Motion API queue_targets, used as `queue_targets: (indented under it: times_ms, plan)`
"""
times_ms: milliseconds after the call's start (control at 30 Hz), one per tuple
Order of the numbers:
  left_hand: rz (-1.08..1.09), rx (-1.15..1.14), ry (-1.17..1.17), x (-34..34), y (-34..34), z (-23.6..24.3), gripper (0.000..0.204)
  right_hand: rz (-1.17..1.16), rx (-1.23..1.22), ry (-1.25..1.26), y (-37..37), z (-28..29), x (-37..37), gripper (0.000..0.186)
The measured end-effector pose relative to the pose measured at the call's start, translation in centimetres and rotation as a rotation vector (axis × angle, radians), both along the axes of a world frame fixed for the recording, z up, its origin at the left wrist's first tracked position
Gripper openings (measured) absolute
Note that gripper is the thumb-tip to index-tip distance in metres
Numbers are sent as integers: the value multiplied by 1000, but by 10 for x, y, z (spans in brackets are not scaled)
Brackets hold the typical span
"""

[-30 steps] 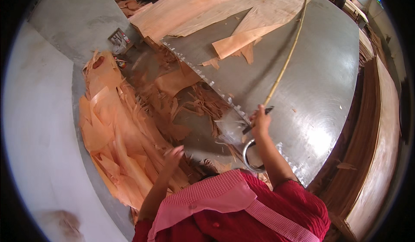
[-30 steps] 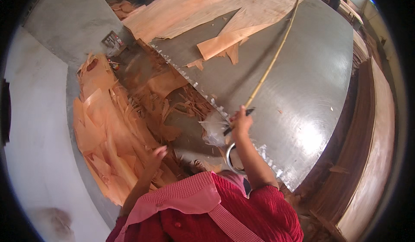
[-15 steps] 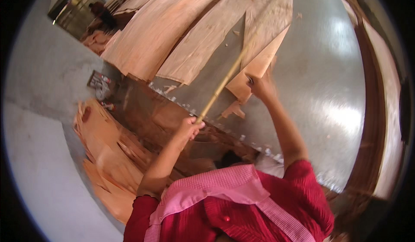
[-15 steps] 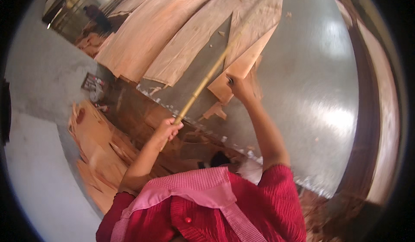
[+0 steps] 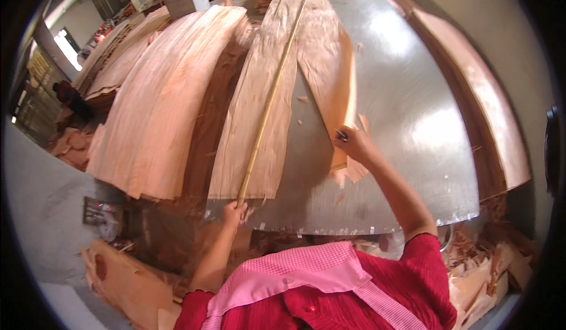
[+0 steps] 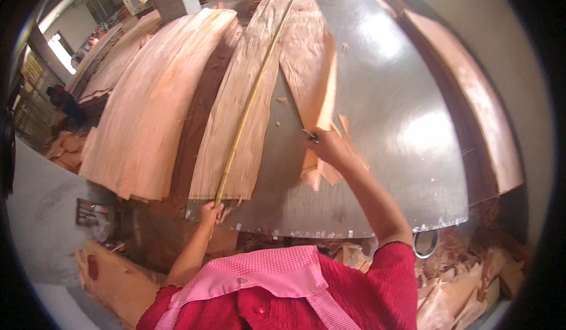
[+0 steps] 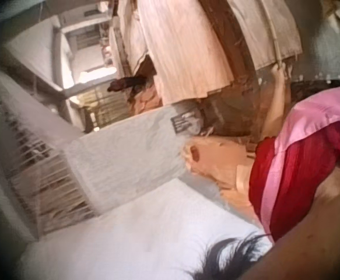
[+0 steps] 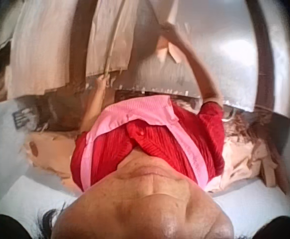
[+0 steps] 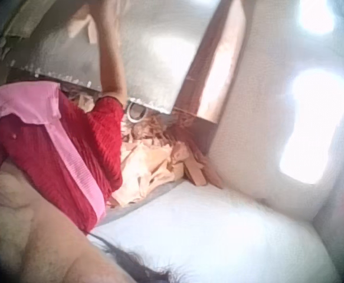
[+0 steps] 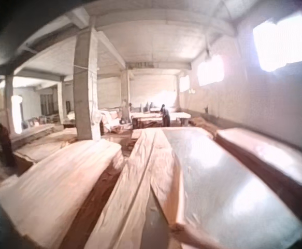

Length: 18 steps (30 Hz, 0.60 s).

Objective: The person works with sheets of wood veneer, using a knife to trim edges and small pieces of tape to secure sections. The person moves different sheets on a metal work table and handles thin strips of wood.

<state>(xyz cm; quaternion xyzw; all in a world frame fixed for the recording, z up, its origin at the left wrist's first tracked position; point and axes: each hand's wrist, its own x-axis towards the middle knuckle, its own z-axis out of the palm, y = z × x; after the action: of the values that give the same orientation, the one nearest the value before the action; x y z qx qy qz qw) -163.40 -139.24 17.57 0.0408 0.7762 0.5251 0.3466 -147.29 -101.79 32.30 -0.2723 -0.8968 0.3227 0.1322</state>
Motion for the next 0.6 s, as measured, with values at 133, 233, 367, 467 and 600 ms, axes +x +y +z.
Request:
queue_targets:
  times_ms: [133,233,367,467,600]
  plan:
    - [-15,155,-108,4,-7,1,21,114,49,115,-58,48,-111,20]
    - [11,204,153,16,-16,1,10,268,154,-110,-137,55,-222,19]
    - [-278,321,527,18,-21,-19,10,482,223,-202,-212,2,-330,13]
    - [-508,113,597,8,-30,15,28,559,166,-219,-267,-31,-390,12]
    - [-582,142,602,10,-27,0,32,579,147,-183,-322,-71,-435,9]
